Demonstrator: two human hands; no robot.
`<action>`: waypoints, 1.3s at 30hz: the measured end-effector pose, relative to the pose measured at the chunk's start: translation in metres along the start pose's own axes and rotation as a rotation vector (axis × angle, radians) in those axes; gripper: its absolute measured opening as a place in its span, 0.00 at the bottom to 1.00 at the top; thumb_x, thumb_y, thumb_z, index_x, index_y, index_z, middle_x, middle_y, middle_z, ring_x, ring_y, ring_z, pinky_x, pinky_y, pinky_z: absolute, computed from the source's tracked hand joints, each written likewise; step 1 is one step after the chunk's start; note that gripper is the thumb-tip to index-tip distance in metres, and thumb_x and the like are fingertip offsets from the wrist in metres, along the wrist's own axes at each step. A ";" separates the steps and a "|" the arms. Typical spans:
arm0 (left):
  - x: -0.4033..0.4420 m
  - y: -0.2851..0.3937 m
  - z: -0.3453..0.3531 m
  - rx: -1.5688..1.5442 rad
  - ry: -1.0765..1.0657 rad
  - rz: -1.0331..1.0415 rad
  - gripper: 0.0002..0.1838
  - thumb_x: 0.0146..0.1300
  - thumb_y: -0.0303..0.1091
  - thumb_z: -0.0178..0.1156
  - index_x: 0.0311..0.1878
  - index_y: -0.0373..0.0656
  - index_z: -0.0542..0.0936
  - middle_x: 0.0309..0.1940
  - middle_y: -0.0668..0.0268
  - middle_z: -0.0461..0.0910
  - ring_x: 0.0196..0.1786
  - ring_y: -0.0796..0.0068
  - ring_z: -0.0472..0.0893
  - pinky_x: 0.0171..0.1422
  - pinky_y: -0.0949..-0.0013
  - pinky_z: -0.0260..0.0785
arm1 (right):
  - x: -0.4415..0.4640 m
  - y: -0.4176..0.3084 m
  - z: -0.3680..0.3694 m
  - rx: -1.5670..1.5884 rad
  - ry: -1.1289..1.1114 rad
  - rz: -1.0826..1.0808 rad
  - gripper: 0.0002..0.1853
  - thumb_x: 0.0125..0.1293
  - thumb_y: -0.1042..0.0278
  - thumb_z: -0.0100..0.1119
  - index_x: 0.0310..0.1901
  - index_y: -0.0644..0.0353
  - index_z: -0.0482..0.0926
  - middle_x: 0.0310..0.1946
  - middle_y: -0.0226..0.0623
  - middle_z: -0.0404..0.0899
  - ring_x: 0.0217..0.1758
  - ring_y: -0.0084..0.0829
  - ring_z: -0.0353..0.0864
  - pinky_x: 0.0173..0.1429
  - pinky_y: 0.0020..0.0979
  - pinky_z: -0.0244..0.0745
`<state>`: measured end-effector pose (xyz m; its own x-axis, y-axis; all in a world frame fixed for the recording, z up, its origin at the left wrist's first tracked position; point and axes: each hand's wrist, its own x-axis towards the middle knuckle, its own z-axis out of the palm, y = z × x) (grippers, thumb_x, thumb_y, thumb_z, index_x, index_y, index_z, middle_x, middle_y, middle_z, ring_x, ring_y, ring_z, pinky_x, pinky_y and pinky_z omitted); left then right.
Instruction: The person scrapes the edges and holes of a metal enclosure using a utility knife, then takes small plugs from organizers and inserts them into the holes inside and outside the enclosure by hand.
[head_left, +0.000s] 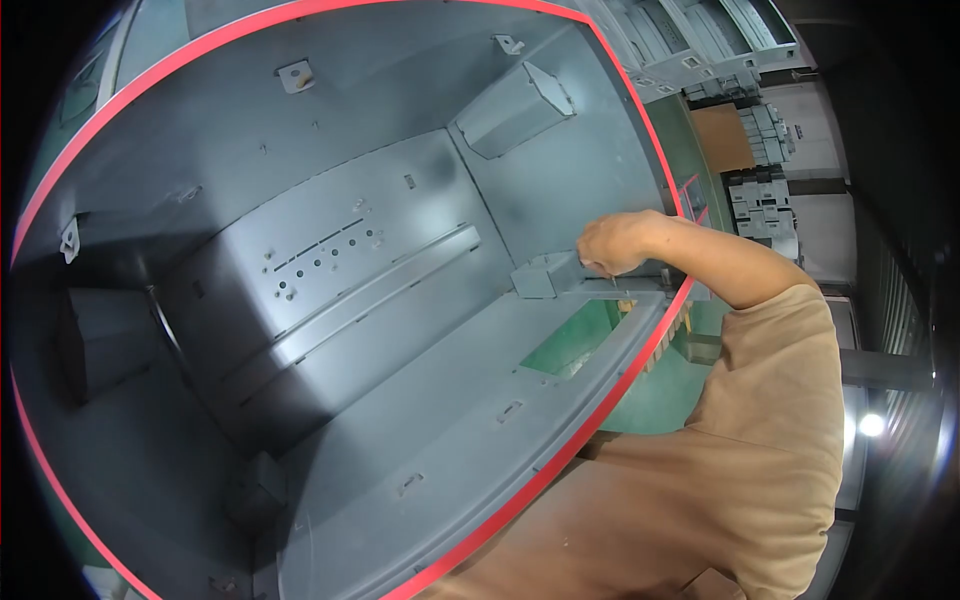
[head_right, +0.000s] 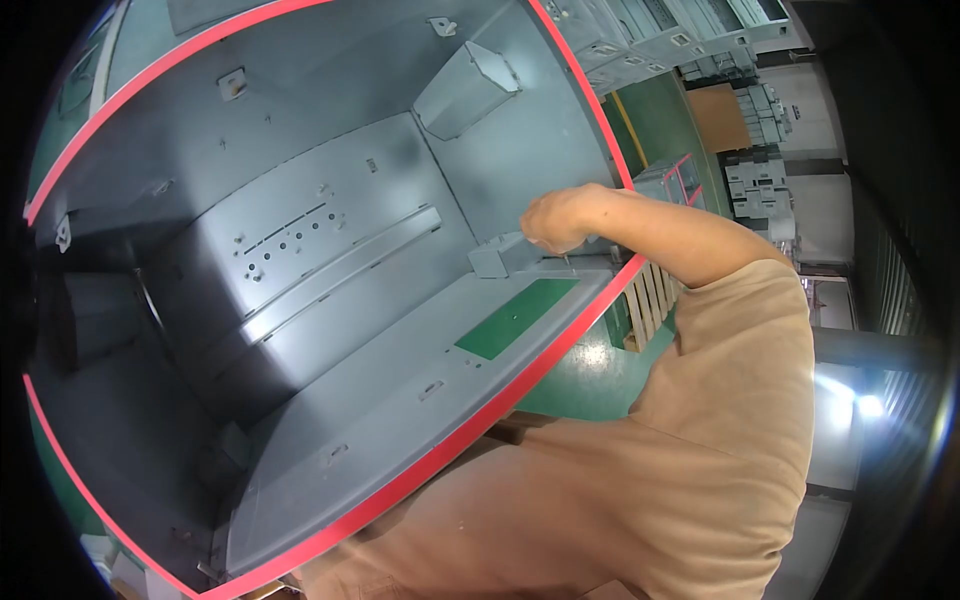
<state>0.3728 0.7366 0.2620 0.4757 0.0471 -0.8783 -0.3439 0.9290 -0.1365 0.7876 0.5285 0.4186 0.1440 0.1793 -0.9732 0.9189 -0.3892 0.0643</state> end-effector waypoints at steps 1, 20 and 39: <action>-0.001 -0.001 0.000 -0.002 -0.003 0.002 0.10 0.59 0.38 0.46 0.34 0.40 0.70 0.25 0.65 0.70 0.22 0.76 0.67 0.23 0.76 0.62 | -0.001 -0.002 -0.001 -0.012 0.035 -0.016 0.06 0.48 0.76 0.50 0.27 0.62 0.78 0.29 0.44 0.77 0.35 0.42 0.76 0.36 0.36 0.71; -0.019 -0.018 -0.018 -0.070 -0.033 0.204 0.11 0.59 0.38 0.46 0.36 0.41 0.71 0.27 0.64 0.71 0.25 0.75 0.69 0.26 0.75 0.63 | 0.018 0.034 0.039 -0.344 -0.009 0.046 0.07 0.45 0.69 0.53 0.26 0.60 0.78 0.31 0.46 0.76 0.39 0.42 0.75 0.42 0.37 0.69; -0.018 -0.015 -0.030 0.288 -0.049 0.663 0.12 0.59 0.39 0.46 0.38 0.41 0.71 0.29 0.64 0.73 0.29 0.73 0.71 0.29 0.75 0.65 | 0.011 0.008 0.002 -0.256 -0.083 0.143 0.10 0.38 0.68 0.58 0.28 0.52 0.80 0.29 0.41 0.78 0.38 0.42 0.76 0.42 0.38 0.71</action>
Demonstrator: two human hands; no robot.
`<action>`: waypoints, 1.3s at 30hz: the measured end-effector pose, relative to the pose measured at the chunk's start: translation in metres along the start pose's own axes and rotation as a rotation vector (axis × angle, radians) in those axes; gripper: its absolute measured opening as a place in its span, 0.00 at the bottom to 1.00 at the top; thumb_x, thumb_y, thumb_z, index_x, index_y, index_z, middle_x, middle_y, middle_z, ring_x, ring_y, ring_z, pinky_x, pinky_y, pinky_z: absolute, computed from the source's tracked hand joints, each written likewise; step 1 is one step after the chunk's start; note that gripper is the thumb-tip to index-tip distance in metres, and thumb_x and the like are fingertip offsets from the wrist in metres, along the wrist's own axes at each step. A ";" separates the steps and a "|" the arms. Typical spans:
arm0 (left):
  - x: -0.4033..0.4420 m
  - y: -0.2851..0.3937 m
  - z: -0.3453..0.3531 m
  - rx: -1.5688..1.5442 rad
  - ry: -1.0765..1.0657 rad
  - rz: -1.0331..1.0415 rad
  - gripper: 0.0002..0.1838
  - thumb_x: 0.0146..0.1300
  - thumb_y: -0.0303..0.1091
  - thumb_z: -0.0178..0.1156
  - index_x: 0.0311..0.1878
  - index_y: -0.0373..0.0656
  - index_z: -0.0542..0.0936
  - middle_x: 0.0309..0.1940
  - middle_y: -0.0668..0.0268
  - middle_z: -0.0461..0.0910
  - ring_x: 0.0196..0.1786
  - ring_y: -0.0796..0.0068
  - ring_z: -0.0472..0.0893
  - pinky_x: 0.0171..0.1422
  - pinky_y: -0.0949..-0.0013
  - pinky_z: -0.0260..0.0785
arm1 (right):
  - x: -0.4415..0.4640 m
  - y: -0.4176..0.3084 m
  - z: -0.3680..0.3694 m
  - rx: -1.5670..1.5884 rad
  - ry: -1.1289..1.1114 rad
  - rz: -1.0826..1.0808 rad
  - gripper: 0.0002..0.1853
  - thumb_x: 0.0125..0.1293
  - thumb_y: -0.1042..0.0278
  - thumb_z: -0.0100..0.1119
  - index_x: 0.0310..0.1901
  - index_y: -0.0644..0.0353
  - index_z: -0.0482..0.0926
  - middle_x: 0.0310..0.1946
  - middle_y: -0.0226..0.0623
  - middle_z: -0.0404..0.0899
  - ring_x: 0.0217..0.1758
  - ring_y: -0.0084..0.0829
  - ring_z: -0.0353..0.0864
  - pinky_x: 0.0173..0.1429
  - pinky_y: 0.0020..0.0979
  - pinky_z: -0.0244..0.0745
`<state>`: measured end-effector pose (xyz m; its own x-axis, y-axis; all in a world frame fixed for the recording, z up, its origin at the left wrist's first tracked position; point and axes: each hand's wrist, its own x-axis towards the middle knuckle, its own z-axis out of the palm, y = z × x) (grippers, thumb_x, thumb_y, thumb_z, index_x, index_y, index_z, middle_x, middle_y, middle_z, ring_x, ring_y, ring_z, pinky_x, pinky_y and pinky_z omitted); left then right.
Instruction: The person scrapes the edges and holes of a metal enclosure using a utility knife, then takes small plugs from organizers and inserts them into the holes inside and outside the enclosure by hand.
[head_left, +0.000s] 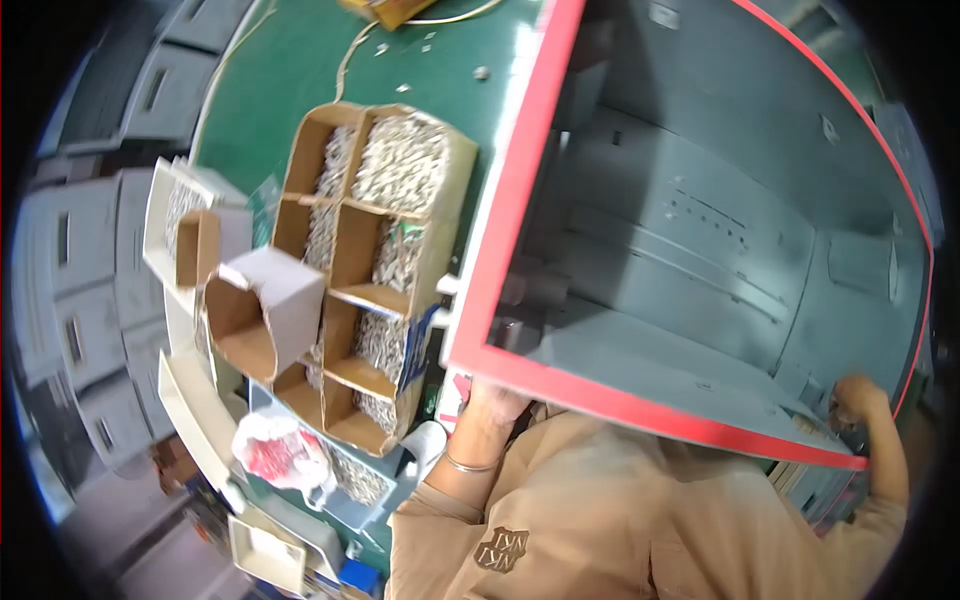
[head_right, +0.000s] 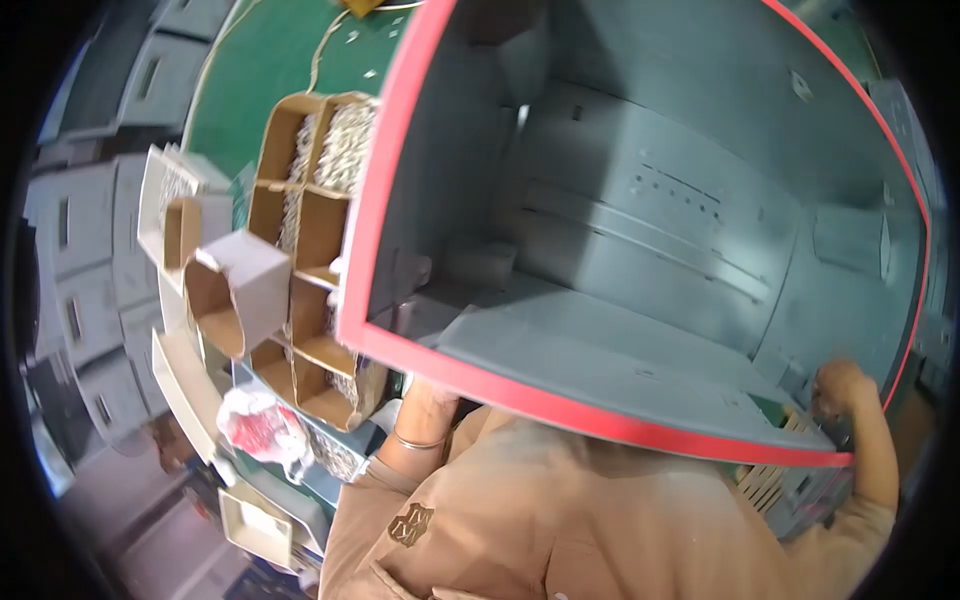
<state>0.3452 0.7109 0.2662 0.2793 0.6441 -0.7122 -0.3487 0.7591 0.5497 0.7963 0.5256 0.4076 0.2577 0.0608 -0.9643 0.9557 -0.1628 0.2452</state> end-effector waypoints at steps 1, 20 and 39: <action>-0.007 0.017 0.013 -0.195 0.066 -0.129 0.09 0.59 0.38 0.46 0.34 0.42 0.70 0.24 0.67 0.70 0.22 0.78 0.66 0.21 0.79 0.56 | -0.009 -0.011 -0.016 0.073 -0.027 0.060 0.11 0.38 0.67 0.59 0.29 0.53 0.80 0.30 0.41 0.78 0.39 0.42 0.75 0.42 0.38 0.70; -0.035 0.116 -0.089 -0.138 0.232 0.381 0.22 0.62 0.46 0.42 0.53 0.40 0.68 0.54 0.58 0.65 0.59 0.65 0.61 0.61 0.56 0.51 | -0.150 -0.223 -0.157 0.313 1.283 -1.138 0.03 0.48 0.73 0.54 0.24 0.63 0.73 0.18 0.36 0.72 0.20 0.31 0.70 0.24 0.27 0.61; 0.066 0.279 -0.356 1.415 0.844 0.731 0.10 0.54 0.32 0.49 0.36 0.38 0.74 0.26 0.57 0.77 0.30 0.66 0.76 0.35 0.67 0.68 | -0.135 -0.261 -0.169 0.676 1.025 -0.957 0.07 0.47 0.67 0.56 0.20 0.63 0.76 0.12 0.32 0.70 0.14 0.23 0.69 0.20 0.22 0.59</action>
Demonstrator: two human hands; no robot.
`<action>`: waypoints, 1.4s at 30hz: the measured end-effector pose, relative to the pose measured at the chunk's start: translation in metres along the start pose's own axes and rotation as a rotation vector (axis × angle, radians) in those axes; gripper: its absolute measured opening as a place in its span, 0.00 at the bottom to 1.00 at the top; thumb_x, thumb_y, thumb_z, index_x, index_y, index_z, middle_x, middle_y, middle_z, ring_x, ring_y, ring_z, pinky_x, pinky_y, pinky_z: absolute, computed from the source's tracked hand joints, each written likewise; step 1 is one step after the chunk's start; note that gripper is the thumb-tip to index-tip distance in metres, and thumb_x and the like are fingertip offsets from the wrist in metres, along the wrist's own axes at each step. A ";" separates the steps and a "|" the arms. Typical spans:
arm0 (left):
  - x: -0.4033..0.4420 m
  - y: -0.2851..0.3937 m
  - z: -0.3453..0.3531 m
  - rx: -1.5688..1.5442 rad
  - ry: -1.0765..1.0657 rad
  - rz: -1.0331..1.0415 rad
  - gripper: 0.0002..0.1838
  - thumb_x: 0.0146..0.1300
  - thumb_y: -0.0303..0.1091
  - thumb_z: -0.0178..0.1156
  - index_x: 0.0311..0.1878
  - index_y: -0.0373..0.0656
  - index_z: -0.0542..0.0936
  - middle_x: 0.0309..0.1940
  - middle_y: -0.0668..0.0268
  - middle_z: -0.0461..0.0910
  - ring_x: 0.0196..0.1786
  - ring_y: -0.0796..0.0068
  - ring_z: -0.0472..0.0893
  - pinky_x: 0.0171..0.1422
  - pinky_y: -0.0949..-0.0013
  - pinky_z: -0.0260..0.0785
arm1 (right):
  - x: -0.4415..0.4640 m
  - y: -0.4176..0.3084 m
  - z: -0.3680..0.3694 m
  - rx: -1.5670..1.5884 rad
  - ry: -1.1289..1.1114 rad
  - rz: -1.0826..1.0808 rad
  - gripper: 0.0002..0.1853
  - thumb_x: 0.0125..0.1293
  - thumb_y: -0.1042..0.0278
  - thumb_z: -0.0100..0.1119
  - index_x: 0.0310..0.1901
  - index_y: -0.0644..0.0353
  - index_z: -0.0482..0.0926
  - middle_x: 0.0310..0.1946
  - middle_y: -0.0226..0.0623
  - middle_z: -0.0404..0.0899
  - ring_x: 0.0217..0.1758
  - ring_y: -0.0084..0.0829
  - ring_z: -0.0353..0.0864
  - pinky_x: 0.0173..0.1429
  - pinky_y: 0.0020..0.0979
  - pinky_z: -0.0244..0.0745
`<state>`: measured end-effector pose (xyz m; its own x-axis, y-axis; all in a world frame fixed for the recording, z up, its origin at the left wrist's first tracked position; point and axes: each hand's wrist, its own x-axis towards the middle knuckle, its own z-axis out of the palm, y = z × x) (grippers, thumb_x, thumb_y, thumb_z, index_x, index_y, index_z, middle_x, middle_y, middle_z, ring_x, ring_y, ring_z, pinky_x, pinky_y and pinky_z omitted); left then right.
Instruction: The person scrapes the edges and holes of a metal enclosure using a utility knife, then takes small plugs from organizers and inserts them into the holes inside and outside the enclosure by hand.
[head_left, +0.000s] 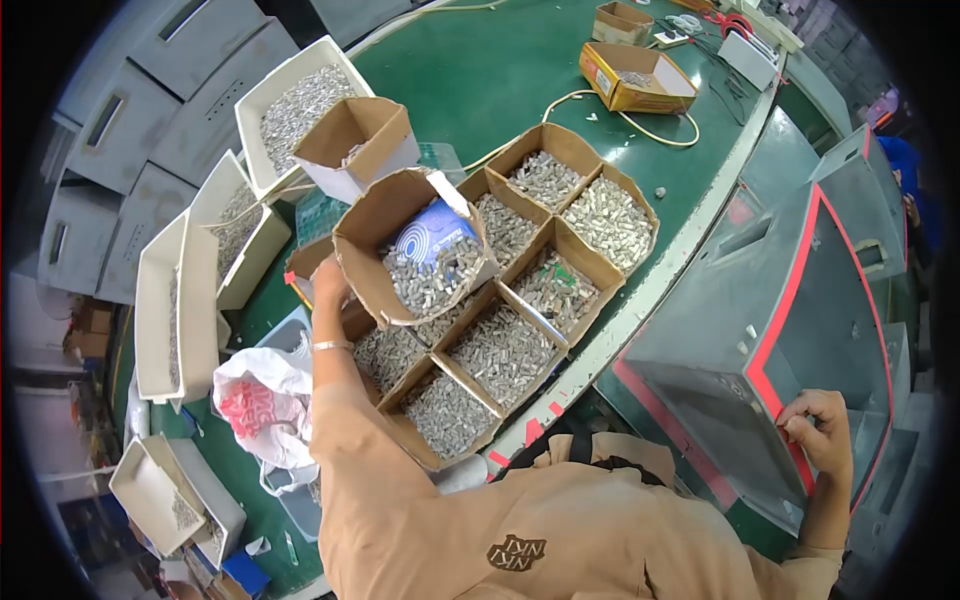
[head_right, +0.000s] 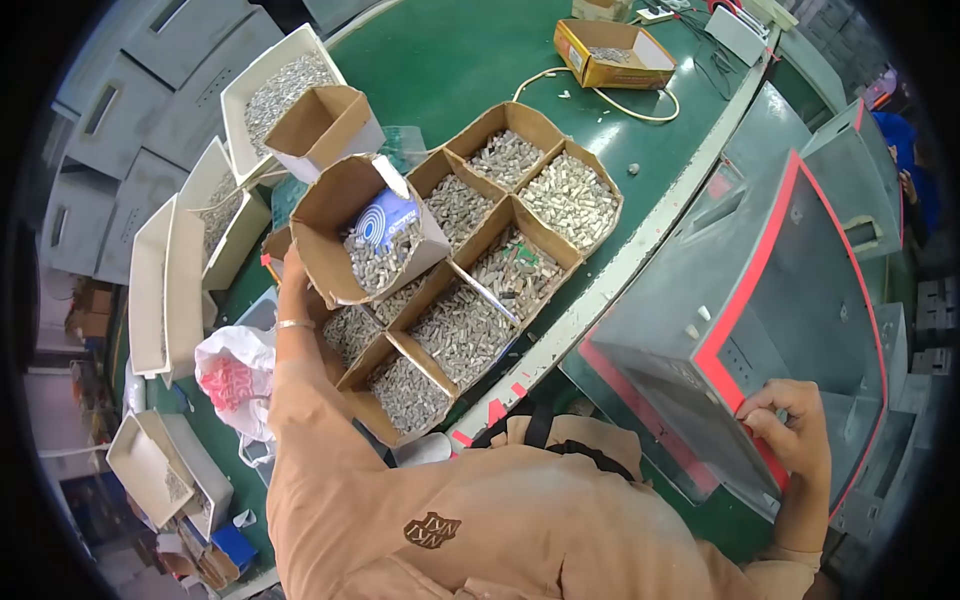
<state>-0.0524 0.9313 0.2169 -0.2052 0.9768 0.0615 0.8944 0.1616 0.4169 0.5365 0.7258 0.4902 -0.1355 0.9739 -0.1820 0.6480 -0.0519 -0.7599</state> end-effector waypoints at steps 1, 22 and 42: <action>0.005 -0.007 0.010 0.063 -0.064 0.037 0.10 0.53 0.32 0.49 0.36 0.38 0.74 0.27 0.57 0.77 0.31 0.65 0.76 0.35 0.67 0.68 | 0.001 -0.001 0.000 0.019 0.001 0.030 0.08 0.47 0.67 0.56 0.20 0.63 0.76 0.12 0.32 0.70 0.14 0.21 0.69 0.20 0.22 0.59; 0.008 0.039 -0.047 -1.259 0.238 -0.610 0.13 0.59 0.40 0.46 0.41 0.43 0.71 0.20 0.59 0.71 0.20 0.70 0.70 0.16 0.71 0.60 | 0.011 -0.002 -0.014 0.149 -0.175 0.081 0.07 0.49 0.71 0.58 0.22 0.67 0.75 0.16 0.33 0.73 0.16 0.18 0.70 0.20 0.18 0.64; -0.184 0.408 -0.113 -2.130 -1.002 0.013 0.18 0.58 0.29 0.38 0.53 0.36 0.62 0.22 0.64 0.68 0.11 0.82 0.60 0.09 0.83 0.49 | 0.051 -0.064 -0.007 0.210 -0.036 -0.332 0.06 0.56 0.71 0.51 0.33 0.62 0.74 0.22 0.28 0.71 0.23 0.14 0.68 0.25 0.19 0.62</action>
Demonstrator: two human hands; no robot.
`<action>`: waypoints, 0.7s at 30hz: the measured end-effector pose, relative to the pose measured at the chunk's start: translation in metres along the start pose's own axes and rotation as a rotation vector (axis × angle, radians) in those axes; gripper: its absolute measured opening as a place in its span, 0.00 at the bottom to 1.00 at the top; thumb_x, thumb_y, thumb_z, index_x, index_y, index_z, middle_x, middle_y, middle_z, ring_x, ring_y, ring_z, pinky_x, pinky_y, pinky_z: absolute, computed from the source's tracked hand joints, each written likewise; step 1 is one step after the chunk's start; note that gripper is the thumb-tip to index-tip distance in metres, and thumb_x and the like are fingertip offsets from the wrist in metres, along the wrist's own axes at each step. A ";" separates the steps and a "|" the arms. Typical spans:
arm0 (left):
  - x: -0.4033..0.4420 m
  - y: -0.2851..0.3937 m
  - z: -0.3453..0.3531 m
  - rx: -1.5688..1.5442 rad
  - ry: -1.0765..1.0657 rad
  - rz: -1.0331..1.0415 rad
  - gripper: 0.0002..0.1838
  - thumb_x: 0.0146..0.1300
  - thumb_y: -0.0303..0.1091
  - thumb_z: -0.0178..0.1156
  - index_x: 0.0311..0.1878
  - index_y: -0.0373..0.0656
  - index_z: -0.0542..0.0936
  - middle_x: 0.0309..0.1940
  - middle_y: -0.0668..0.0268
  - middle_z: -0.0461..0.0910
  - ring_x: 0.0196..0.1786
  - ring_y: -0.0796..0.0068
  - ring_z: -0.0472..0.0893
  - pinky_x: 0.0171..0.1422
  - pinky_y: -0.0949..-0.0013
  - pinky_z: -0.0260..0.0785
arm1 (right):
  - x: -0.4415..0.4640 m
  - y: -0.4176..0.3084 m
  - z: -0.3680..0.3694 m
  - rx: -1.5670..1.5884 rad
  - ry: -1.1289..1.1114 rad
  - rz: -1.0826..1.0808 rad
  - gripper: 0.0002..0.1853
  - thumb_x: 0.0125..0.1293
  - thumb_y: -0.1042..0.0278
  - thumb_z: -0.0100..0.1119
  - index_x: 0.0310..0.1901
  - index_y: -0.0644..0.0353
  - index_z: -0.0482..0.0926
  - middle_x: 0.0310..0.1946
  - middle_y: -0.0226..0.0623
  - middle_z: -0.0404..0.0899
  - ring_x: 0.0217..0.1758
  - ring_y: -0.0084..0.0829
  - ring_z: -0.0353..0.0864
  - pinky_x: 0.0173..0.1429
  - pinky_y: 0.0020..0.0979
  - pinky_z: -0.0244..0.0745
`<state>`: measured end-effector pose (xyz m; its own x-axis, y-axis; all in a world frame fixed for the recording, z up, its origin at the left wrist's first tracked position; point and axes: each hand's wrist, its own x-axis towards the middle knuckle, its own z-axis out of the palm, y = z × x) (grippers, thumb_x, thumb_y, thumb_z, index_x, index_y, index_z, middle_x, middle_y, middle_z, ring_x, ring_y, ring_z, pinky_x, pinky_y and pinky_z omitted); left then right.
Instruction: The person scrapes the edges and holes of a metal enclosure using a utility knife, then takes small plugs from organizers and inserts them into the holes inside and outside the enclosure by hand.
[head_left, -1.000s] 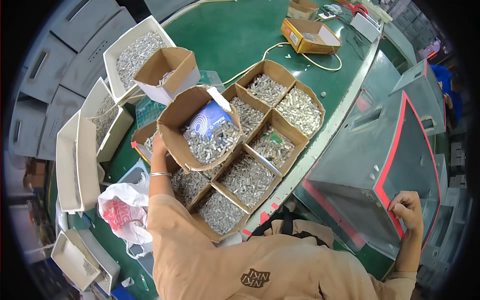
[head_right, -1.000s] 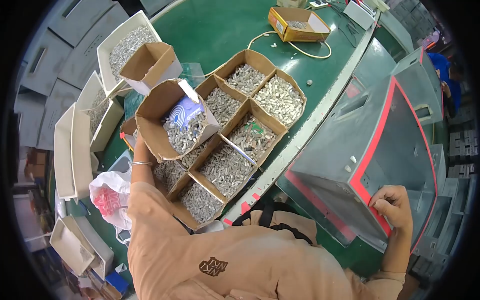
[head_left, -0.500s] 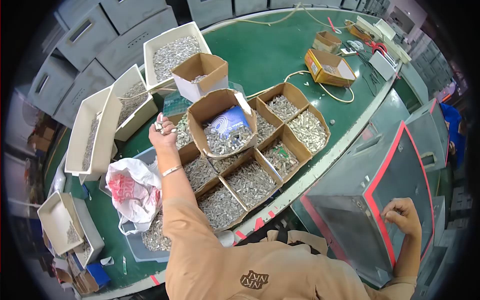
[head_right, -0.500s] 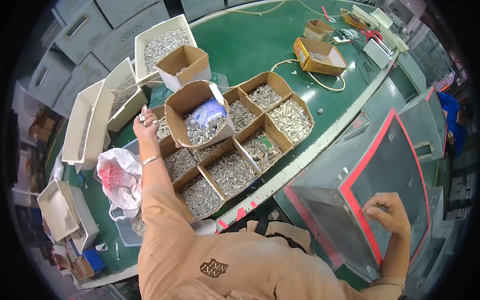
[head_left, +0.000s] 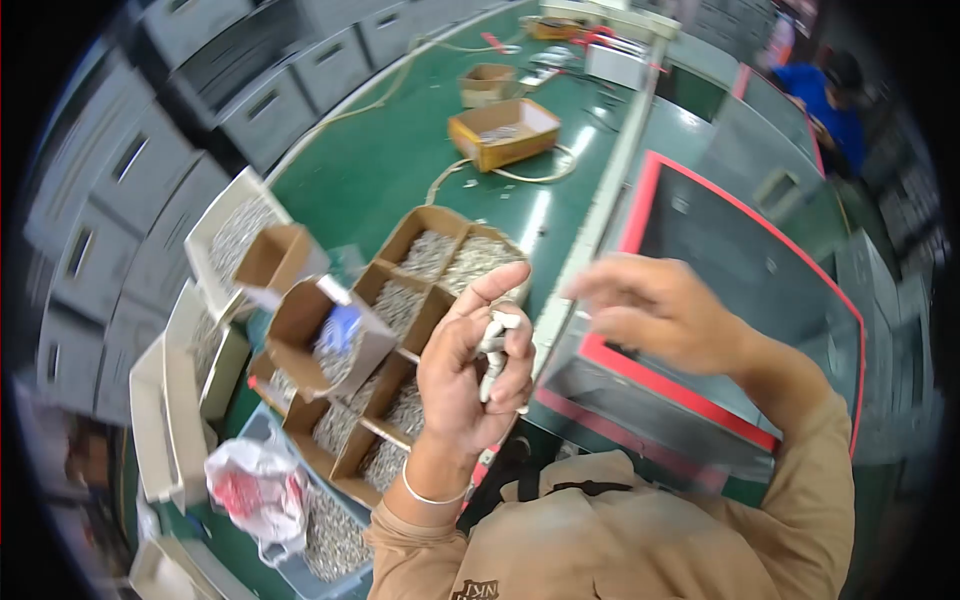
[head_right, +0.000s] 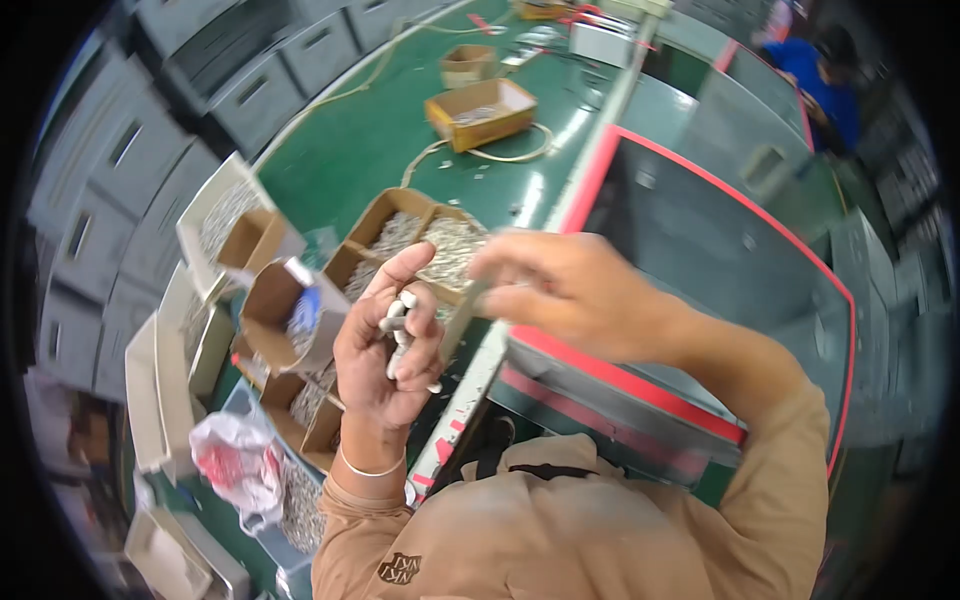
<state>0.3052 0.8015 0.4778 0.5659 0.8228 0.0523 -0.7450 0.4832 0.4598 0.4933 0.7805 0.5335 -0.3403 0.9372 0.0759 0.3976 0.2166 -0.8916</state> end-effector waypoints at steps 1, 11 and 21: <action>0.007 -0.014 0.010 0.081 0.030 -0.025 0.20 0.57 0.28 0.38 0.55 0.36 0.60 0.23 0.64 0.69 0.09 0.82 0.60 0.09 0.82 0.50 | 0.000 -0.002 0.000 -0.044 -0.015 -0.007 0.08 0.56 0.68 0.52 0.34 0.63 0.74 0.23 0.33 0.72 0.24 0.22 0.71 0.29 0.23 0.65; 0.045 -0.074 0.037 0.211 -0.131 -0.295 0.20 0.58 0.30 0.43 0.54 0.35 0.58 0.18 0.62 0.66 0.08 0.85 0.58 0.08 0.86 0.51 | -0.050 0.045 -0.077 0.153 -0.019 0.123 0.06 0.54 0.70 0.53 0.31 0.63 0.77 0.22 0.29 0.76 0.18 0.15 0.69 0.19 0.18 0.64; 0.067 -0.090 0.021 -0.057 -0.115 -0.244 0.09 0.67 0.33 0.31 0.35 0.39 0.58 0.21 0.63 0.61 0.10 0.84 0.57 0.08 0.84 0.48 | -0.090 0.252 -0.097 0.470 0.240 0.865 0.09 0.58 0.70 0.49 0.35 0.67 0.73 0.27 0.34 0.71 0.22 0.18 0.67 0.25 0.19 0.65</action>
<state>0.4178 0.8068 0.4587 0.7652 0.6420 0.0474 -0.5982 0.6819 0.4208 0.7071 0.7775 0.3452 0.1062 0.7632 -0.6374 0.0329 -0.6434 -0.7648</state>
